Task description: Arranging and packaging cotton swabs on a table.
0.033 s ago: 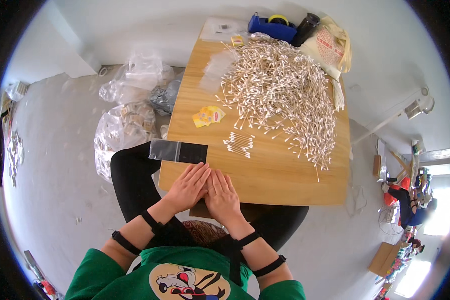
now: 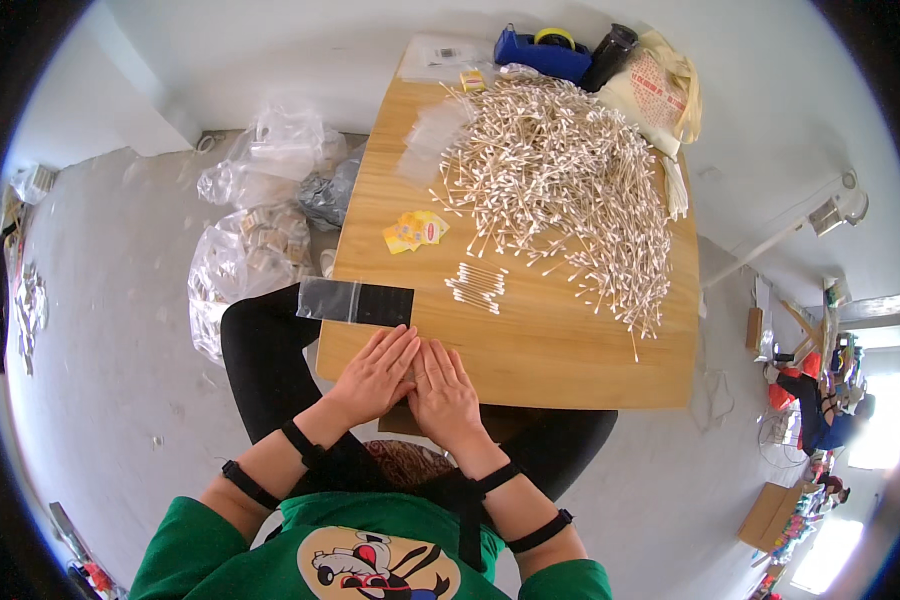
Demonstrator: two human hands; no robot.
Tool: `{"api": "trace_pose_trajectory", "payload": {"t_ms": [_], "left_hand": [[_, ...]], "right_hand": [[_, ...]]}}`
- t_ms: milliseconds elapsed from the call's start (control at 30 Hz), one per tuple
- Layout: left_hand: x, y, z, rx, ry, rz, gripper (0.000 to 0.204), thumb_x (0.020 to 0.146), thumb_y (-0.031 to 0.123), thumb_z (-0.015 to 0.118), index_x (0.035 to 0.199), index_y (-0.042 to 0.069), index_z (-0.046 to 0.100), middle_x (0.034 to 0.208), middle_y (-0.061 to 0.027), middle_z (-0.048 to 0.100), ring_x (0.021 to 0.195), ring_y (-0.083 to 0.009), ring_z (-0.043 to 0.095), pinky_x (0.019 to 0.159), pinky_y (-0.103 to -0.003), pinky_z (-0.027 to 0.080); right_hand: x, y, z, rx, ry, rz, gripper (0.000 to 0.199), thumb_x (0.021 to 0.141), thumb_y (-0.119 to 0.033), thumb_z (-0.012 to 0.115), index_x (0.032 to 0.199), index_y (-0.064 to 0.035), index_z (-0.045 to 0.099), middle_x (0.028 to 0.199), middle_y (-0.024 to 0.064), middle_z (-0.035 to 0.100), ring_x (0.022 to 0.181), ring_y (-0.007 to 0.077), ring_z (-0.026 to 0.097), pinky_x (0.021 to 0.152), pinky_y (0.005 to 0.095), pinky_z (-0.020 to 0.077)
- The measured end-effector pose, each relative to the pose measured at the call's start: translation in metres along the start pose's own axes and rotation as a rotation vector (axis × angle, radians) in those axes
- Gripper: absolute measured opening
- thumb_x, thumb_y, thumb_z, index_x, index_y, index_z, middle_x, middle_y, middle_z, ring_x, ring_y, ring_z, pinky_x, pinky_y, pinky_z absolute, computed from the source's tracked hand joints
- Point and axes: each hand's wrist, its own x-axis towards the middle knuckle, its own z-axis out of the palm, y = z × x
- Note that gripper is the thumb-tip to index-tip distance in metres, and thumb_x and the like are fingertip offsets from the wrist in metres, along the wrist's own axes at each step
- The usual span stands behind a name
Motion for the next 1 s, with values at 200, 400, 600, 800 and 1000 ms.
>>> {"api": "trace_pose_trajectory", "payload": {"t_ms": [200, 400, 600, 800, 1000], "left_hand": [[-0.002, 0.007, 0.000, 0.028, -0.002, 0.051, 0.067, 0.093, 0.028, 0.060, 0.148, -0.004, 0.038, 0.154, -0.0197, 0.041, 0.146, -0.0340, 0.035, 0.121, -0.048, 0.028], [-0.009, 0.010, 0.009, 0.184, -0.021, 0.084, 0.062, 0.092, 0.016, 0.054, 0.148, -0.005, 0.038, 0.154, -0.0208, 0.041, 0.146, -0.0341, 0.037, 0.121, -0.047, 0.029], [-0.018, 0.004, 0.024, 0.265, -0.005, 0.150, 0.060, 0.095, 0.018, 0.047, 0.149, -0.005, 0.036, 0.155, -0.0196, 0.039, 0.147, -0.0327, 0.035, 0.122, -0.046, 0.028], [-0.020, 0.003, 0.024, 0.161, 0.018, 0.112, 0.059, 0.096, 0.016, 0.046, 0.151, -0.002, 0.035, 0.155, -0.0210, 0.038, 0.146, -0.0345, 0.036, 0.121, -0.046, 0.029], [-0.042, 0.060, 0.012, -0.323, 0.265, -0.332, 0.060, 0.084, -0.002, 0.062, 0.141, -0.003, 0.043, 0.140, -0.0239, 0.050, 0.133, -0.0384, 0.048, 0.111, -0.047, 0.040]], "right_hand": [[-0.013, 0.008, 0.005, -0.029, 0.002, -0.047, 0.059, 0.088, -0.015, 0.062, 0.142, 0.0041, 0.049, 0.146, 0.0189, 0.049, 0.140, 0.0326, 0.044, 0.117, 0.0480, 0.0350], [-0.024, 0.014, 0.013, -0.116, 0.037, -0.118, 0.053, 0.089, -0.015, 0.057, 0.139, 0.0024, 0.053, 0.145, 0.0172, 0.052, 0.138, 0.0317, 0.047, 0.116, 0.0462, 0.0373], [-0.031, 0.018, 0.020, -0.143, 0.130, -0.186, 0.047, 0.090, -0.016, 0.055, 0.134, 0.0020, 0.057, 0.140, 0.0162, 0.056, 0.134, 0.0307, 0.051, 0.112, 0.0443, 0.0419], [-0.028, 0.019, 0.024, -0.196, 0.155, -0.220, 0.048, 0.089, -0.018, 0.055, 0.133, 0.0015, 0.057, 0.138, 0.0155, 0.057, 0.131, 0.0304, 0.052, 0.111, 0.0434, 0.0425], [-0.027, 0.021, 0.023, -0.173, 0.163, -0.213, 0.052, 0.090, -0.019, 0.055, 0.138, 0.0000, 0.051, 0.140, 0.0147, 0.054, 0.134, 0.0299, 0.049, 0.113, 0.0428, 0.0408]]}}
